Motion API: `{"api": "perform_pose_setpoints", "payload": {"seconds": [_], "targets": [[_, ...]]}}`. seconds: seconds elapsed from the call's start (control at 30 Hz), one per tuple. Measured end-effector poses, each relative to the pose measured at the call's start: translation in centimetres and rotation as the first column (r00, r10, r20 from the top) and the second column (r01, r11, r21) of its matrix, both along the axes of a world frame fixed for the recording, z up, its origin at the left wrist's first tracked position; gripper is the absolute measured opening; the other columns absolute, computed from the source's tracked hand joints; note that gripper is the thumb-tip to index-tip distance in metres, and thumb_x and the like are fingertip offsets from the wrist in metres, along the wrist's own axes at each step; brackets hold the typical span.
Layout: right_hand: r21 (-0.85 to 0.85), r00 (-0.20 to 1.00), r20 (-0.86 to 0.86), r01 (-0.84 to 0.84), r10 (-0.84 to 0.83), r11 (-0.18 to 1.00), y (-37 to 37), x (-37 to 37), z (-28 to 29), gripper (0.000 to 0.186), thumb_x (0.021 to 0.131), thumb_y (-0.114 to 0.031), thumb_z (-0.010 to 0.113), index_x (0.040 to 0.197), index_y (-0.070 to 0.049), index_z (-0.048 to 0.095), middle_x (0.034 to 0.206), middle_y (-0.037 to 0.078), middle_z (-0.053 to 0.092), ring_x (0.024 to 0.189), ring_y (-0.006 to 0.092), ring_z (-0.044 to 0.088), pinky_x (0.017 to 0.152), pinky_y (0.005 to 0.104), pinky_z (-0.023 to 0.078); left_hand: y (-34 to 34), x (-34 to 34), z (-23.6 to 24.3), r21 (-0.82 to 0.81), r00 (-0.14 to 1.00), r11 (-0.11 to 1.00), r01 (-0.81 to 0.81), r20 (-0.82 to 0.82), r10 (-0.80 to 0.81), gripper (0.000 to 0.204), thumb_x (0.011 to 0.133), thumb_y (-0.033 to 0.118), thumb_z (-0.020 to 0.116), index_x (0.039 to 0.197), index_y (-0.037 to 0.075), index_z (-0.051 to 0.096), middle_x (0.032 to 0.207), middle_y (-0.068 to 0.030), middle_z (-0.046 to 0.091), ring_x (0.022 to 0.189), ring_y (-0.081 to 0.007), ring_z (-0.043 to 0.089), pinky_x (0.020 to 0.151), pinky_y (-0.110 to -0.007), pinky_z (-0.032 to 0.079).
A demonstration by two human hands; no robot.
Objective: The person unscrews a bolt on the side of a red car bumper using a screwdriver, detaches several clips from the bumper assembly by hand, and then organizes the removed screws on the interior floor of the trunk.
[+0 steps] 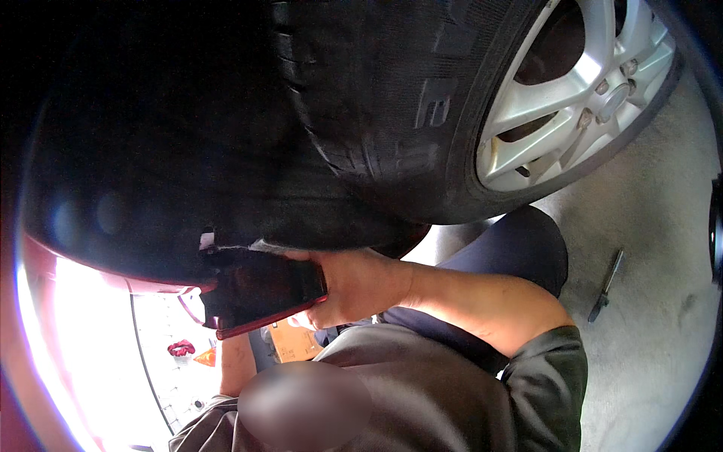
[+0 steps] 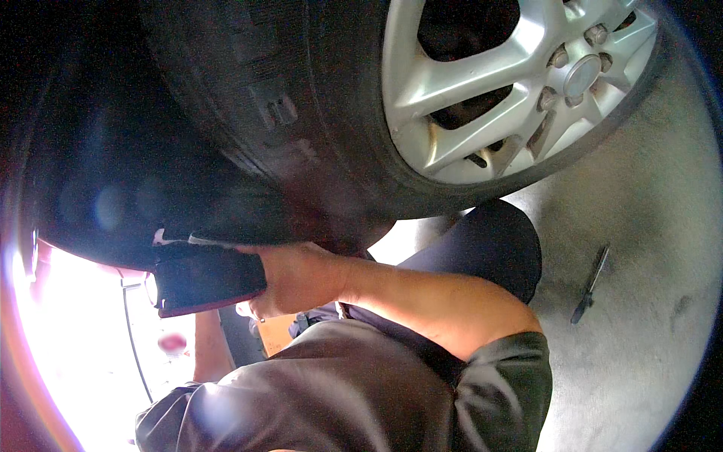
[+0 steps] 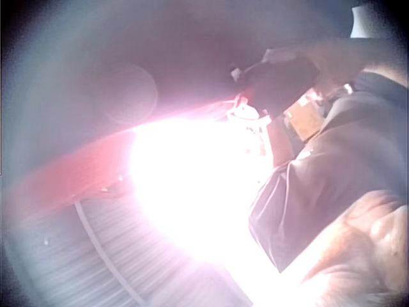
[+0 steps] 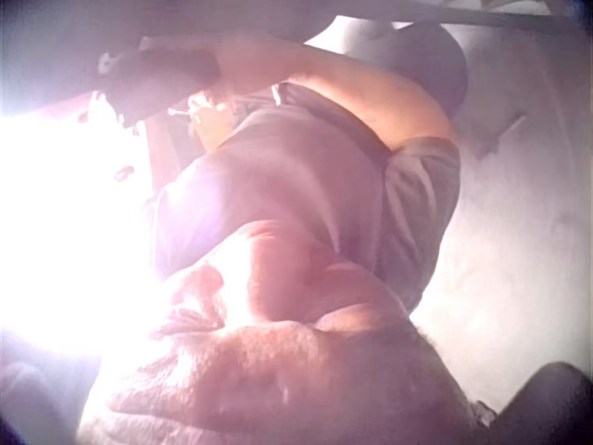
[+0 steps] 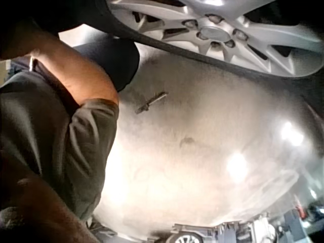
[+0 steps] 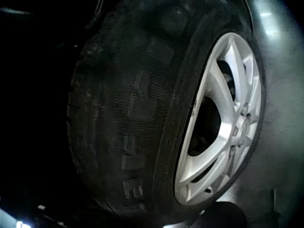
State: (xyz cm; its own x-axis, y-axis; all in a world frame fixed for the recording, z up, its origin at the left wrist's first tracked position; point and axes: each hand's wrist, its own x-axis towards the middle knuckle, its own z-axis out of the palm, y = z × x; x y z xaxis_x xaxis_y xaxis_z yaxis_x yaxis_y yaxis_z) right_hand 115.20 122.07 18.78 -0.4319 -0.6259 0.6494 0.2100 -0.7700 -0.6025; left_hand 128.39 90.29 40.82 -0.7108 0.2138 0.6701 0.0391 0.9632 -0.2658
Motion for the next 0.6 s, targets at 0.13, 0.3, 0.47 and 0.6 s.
{"api": "perform_pose_setpoints", "payload": {"seconds": [0.13,0.3,0.47,0.6], "targets": [[0.022,0.996,0.059,0.063,-0.064,0.998,-0.4,0.1,-0.4,0.053,0.082,-0.023,0.077,0.129,-0.005,0.062,0.095,0.017,0.076,0.091,0.0281,0.075,0.087,0.0403,0.058,-0.2,-0.2,0.1,0.006,1.0,1.0,0.003,0.002,-0.003,0.059,0.107,0.035,0.049,0.157,0.011,0.031,0.159,-0.0324,0.02,0.144,-0.0513,0.027,0.116,-0.062,0.032],[0.022,0.981,0.06,0.186,-0.187,0.982,-0.1,0.3,-0.4,0.063,0.08,-0.023,0.078,0.138,-0.004,0.059,0.096,0.019,0.075,0.093,0.0302,0.075,0.088,0.04,0.057,-0.3,0.1,0.4,0.012,1.0,1.0,-0.005,0.005,0.005,0.059,0.107,0.035,0.049,0.157,0.01,0.032,0.158,-0.0318,0.022,0.143,-0.0503,0.029,0.115,-0.062,0.034],[0.077,0.98,-0.013,0.201,-0.201,0.977,0.0,0.2,-0.3,0.067,0.081,-0.024,0.08,0.14,-0.003,0.057,0.095,0.021,0.075,0.095,0.0282,0.075,0.087,0.0406,0.057,-0.4,0.3,0.5,0.022,1.0,1.0,-0.009,0.006,0.009,0.058,0.107,0.035,0.049,0.157,0.01,0.032,0.158,-0.0312,0.023,0.142,-0.0493,0.031,0.114,-0.061,0.035],[0.114,0.999,-0.021,0.048,-0.046,0.992,-1.2,0.2,-0.7,0.063,0.081,-0.022,0.078,0.135,0.001,0.057,0.101,0.017,0.075,0.095,0.0237,0.073,0.089,0.0348,0.057,-0.4,0.4,0.3,0.039,1.0,0.999,-0.011,0.006,0.01,0.058,0.107,0.035,0.049,0.156,0.01,0.033,0.157,-0.0307,0.025,0.141,-0.0485,0.032,0.114,-0.06,0.036]]}}
